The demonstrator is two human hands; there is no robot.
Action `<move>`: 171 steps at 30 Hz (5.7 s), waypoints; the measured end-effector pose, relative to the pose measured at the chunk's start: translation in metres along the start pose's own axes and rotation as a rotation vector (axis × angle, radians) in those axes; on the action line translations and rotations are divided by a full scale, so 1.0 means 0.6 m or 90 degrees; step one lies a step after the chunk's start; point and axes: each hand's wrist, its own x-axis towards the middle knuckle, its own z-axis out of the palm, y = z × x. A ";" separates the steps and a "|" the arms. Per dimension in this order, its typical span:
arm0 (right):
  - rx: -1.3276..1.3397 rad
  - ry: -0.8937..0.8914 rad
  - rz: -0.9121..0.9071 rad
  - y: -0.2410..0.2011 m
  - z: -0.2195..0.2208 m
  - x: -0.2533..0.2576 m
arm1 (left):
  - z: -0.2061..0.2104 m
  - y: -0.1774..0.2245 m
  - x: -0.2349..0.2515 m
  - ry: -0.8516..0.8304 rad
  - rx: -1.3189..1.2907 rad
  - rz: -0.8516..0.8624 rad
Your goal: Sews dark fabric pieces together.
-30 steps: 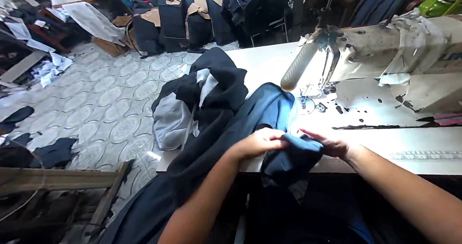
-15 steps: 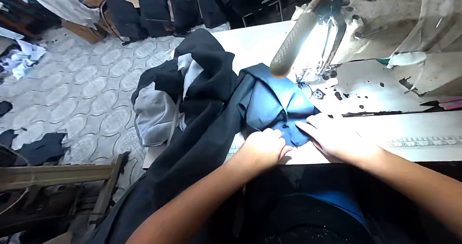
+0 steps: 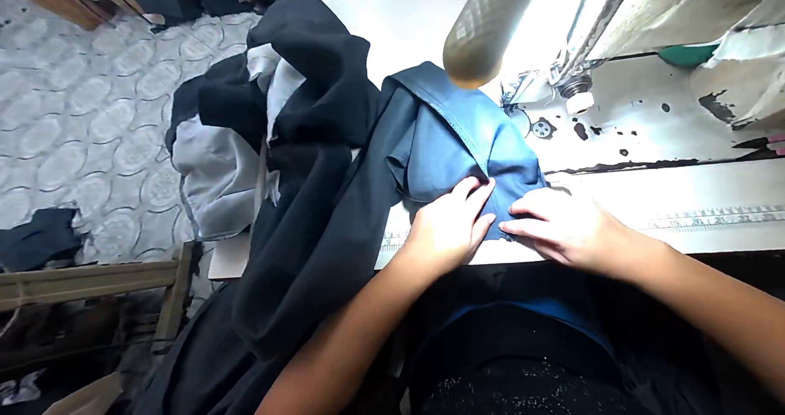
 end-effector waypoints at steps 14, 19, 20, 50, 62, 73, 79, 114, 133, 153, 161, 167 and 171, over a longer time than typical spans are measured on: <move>0.120 0.087 0.285 -0.011 0.027 0.033 | 0.017 0.004 -0.023 0.200 0.082 0.018; 0.079 0.068 0.164 0.007 0.027 0.018 | 0.013 -0.012 -0.031 0.157 -0.024 0.106; 0.092 0.039 0.164 0.012 0.021 0.016 | 0.013 -0.015 -0.032 0.148 -0.033 0.109; -0.074 0.156 0.187 -0.023 0.027 -0.002 | -0.065 0.154 0.018 -0.291 0.312 0.110; 0.165 -0.054 0.177 0.051 -0.010 0.069 | 0.012 0.026 0.029 0.120 0.062 0.056; -0.001 0.002 0.374 0.162 0.002 0.109 | -0.015 -0.003 0.188 0.046 -0.075 -0.132; -0.048 -0.009 0.353 0.164 0.005 0.108 | -0.008 -0.018 0.188 0.079 -0.092 -0.104; 0.397 -0.089 0.315 0.056 -0.054 0.177 | -0.088 -0.130 0.154 0.055 0.025 0.056; 0.354 -0.060 0.185 0.057 -0.006 0.178 | -0.120 -0.111 -0.001 0.116 -0.152 0.058; 0.053 0.320 0.075 0.003 0.010 0.051 | -0.027 0.019 0.045 0.287 -0.190 0.232; 0.019 0.174 0.260 -0.031 0.038 -0.020 | -0.044 -0.019 0.091 -0.077 0.004 0.191; 0.022 0.165 0.222 -0.029 0.032 -0.011 | -0.029 -0.032 0.074 -0.028 -0.037 0.222; -0.041 0.133 0.229 -0.007 0.020 0.004 | -0.042 -0.032 0.095 -0.075 -0.078 0.188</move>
